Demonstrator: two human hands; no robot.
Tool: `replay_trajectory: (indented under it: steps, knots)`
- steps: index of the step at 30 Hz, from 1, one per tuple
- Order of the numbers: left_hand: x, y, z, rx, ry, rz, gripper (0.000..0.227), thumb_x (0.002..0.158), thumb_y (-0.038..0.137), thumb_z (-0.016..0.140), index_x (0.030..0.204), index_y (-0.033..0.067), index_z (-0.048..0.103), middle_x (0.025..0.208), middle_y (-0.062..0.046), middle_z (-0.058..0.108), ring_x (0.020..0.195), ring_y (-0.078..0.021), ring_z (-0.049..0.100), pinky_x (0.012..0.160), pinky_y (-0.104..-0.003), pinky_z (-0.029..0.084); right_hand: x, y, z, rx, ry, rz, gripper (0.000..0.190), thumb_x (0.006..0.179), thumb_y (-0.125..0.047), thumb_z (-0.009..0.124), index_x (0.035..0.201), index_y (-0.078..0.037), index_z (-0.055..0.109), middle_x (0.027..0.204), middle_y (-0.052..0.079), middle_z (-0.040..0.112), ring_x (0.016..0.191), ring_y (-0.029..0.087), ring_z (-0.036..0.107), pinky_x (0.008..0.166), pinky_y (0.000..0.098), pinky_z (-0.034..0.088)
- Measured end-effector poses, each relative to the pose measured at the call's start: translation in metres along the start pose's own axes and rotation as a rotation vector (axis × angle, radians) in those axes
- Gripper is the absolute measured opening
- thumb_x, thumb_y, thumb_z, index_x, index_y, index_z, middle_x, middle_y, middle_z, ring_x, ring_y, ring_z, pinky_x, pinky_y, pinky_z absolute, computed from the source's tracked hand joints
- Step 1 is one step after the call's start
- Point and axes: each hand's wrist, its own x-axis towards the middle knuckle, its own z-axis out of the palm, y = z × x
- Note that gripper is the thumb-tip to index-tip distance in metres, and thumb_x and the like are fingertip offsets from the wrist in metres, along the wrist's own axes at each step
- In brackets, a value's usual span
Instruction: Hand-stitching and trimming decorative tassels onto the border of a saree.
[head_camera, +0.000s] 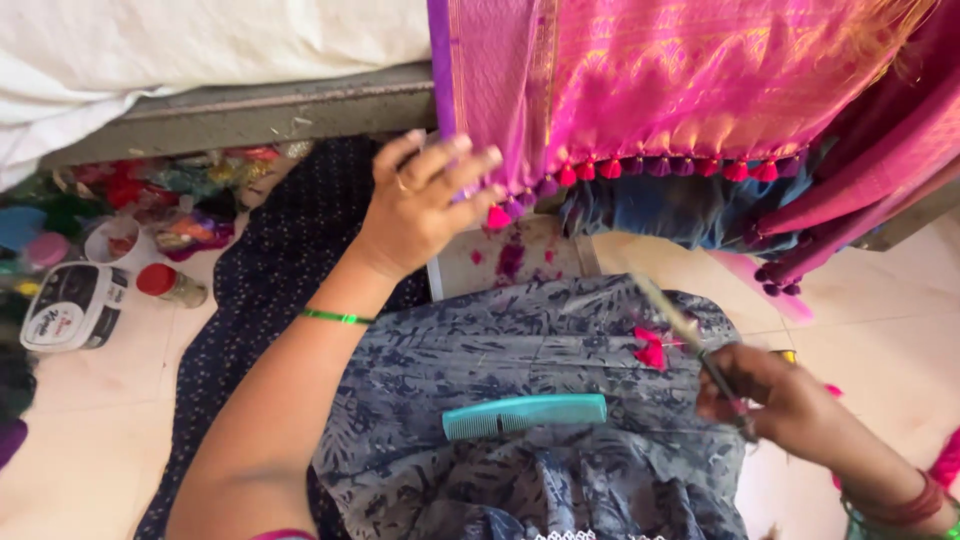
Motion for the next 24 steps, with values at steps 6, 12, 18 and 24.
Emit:
replay_trajectory:
  steps: [6, 12, 18, 24]
  knots:
    - [0.034, 0.009, -0.023, -0.593, -0.243, -0.255, 0.022, 0.085, 0.005, 0.075, 0.105, 0.012, 0.074, 0.111, -0.001, 0.074, 0.112, -0.0211, 0.064, 0.103, -0.034, 0.051, 0.02, -0.079, -0.018, 0.037, 0.41, -0.156, 0.027, 0.078, 0.005, 0.078, 0.098, 0.006, 0.061, 0.085, 0.012, 0.076, 0.082, 0.018, 0.077, 0.076, 0.0338, 0.064]
    - [0.063, 0.006, -0.035, -1.373, -0.24, -1.055, 0.024, 0.091, 0.009, 0.078, 0.114, 0.0052, 0.077, 0.099, -0.003, 0.076, 0.088, -0.008, 0.066, 0.081, -0.025, 0.053, 0.03, -0.185, -0.033, -0.704, 0.712, -0.162, 0.047, 0.072, -0.025, 0.098, 0.099, 0.001, 0.069, 0.071, 0.013, 0.059, 0.06, 0.021, 0.053, 0.056, 0.0353, 0.044]
    - [0.068, 0.011, -0.035, -1.729, -0.127, -1.136, 0.021, 0.094, 0.015, 0.073, 0.113, 0.0044, 0.074, 0.101, -0.002, 0.078, 0.093, -0.0103, 0.069, 0.078, -0.025, 0.049, 0.037, -0.215, -0.068, -0.844, 0.586, -0.676, 0.058, 0.06, -0.033, 0.09, 0.1, -0.001, 0.063, 0.074, 0.006, 0.056, 0.063, 0.014, 0.055, 0.058, 0.0327, 0.045]
    - [0.074, 0.02, -0.032, -1.707, -0.041, -1.185, 0.022, 0.095, 0.021, 0.072, 0.112, 0.0067, 0.071, 0.1, 0.0, 0.075, 0.09, -0.0079, 0.067, 0.077, -0.025, 0.048, 0.033, -0.241, -0.082, -0.898, 0.589, -0.293, 0.069, 0.055, -0.036, 0.099, 0.105, -0.003, 0.065, 0.078, 0.009, 0.058, 0.065, 0.025, 0.057, 0.056, 0.0391, 0.047]
